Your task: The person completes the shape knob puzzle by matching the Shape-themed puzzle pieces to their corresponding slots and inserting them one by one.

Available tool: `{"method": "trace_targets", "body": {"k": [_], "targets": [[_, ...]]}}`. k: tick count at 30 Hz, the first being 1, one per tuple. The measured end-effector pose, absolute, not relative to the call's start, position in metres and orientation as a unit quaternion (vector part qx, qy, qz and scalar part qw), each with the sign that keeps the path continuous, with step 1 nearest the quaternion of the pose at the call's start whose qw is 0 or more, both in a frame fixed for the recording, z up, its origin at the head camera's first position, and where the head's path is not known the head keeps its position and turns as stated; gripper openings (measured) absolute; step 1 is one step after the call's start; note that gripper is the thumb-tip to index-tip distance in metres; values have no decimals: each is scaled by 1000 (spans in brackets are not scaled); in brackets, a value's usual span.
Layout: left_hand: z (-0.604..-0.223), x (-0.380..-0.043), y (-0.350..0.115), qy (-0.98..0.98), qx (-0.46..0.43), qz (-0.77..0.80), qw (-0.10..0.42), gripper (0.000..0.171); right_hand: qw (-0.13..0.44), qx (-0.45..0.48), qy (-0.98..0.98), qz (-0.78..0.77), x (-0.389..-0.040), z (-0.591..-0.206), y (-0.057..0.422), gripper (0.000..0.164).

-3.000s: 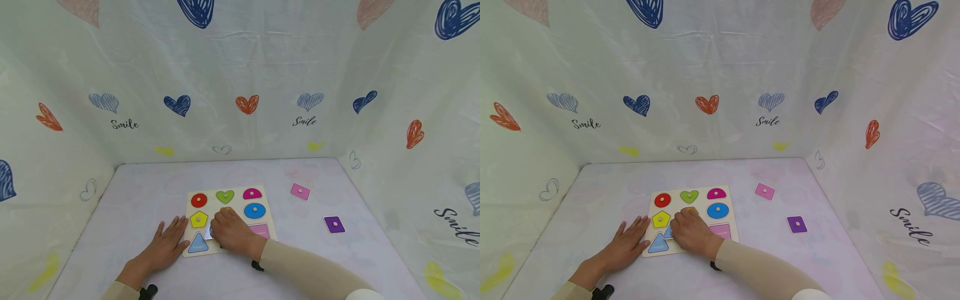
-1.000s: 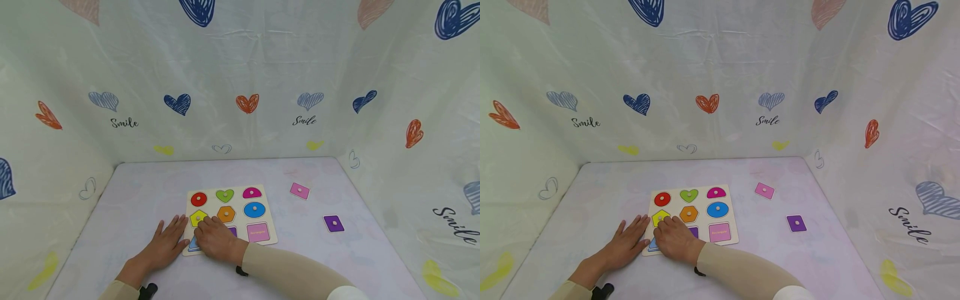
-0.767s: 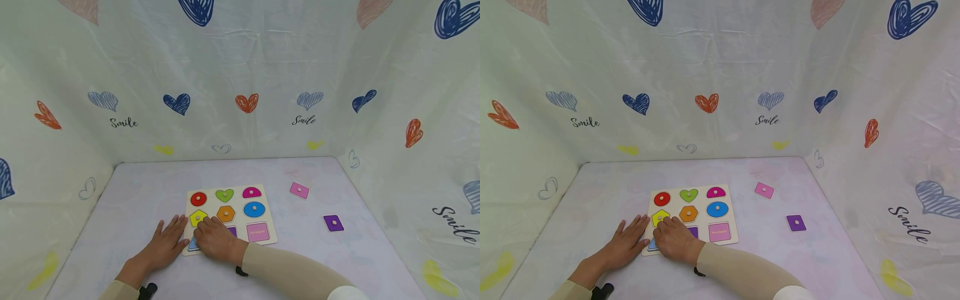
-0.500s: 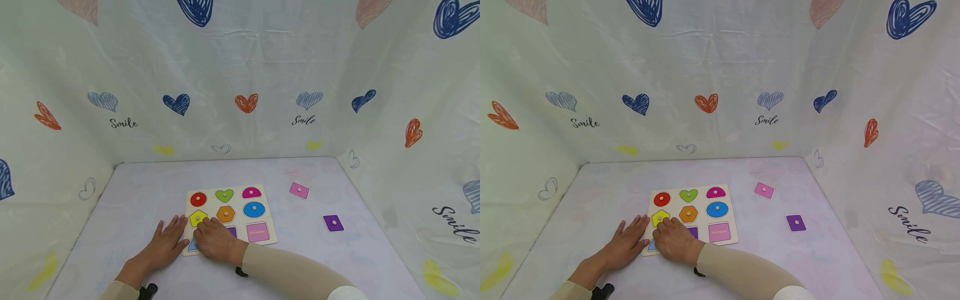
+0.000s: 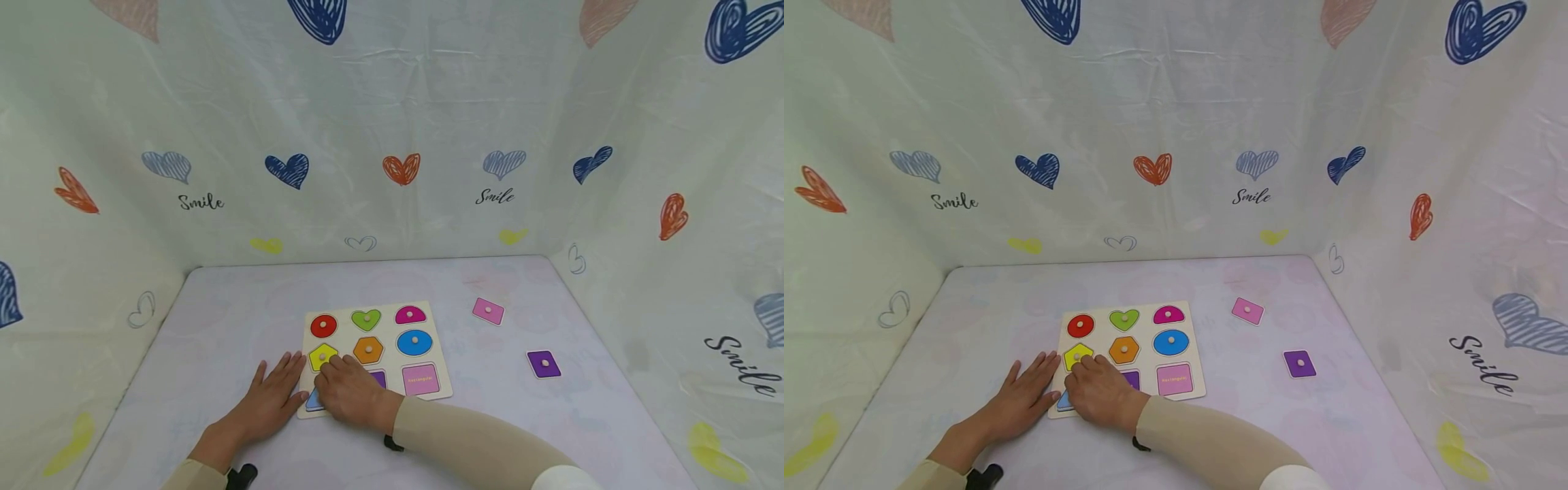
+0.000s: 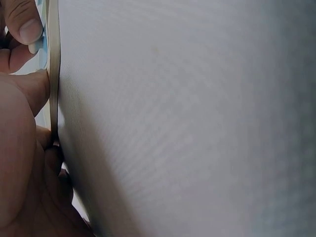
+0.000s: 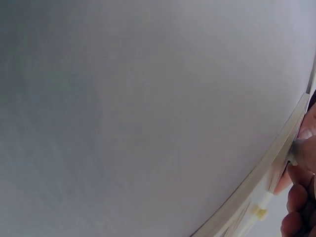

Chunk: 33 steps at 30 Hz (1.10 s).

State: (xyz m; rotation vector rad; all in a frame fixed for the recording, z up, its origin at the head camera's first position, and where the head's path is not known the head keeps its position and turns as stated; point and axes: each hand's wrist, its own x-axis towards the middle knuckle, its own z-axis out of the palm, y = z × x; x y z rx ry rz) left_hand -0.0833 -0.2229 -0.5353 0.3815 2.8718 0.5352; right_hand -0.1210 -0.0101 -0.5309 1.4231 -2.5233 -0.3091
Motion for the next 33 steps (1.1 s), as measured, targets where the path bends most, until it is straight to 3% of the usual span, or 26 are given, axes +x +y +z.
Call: {"method": "trace_targets", "body": {"k": [33], "targets": [[-538, -84, -224, 970, 121, 187, 93, 75, 123, 491, -855, -114, -120, -534, -9, 27]]}}
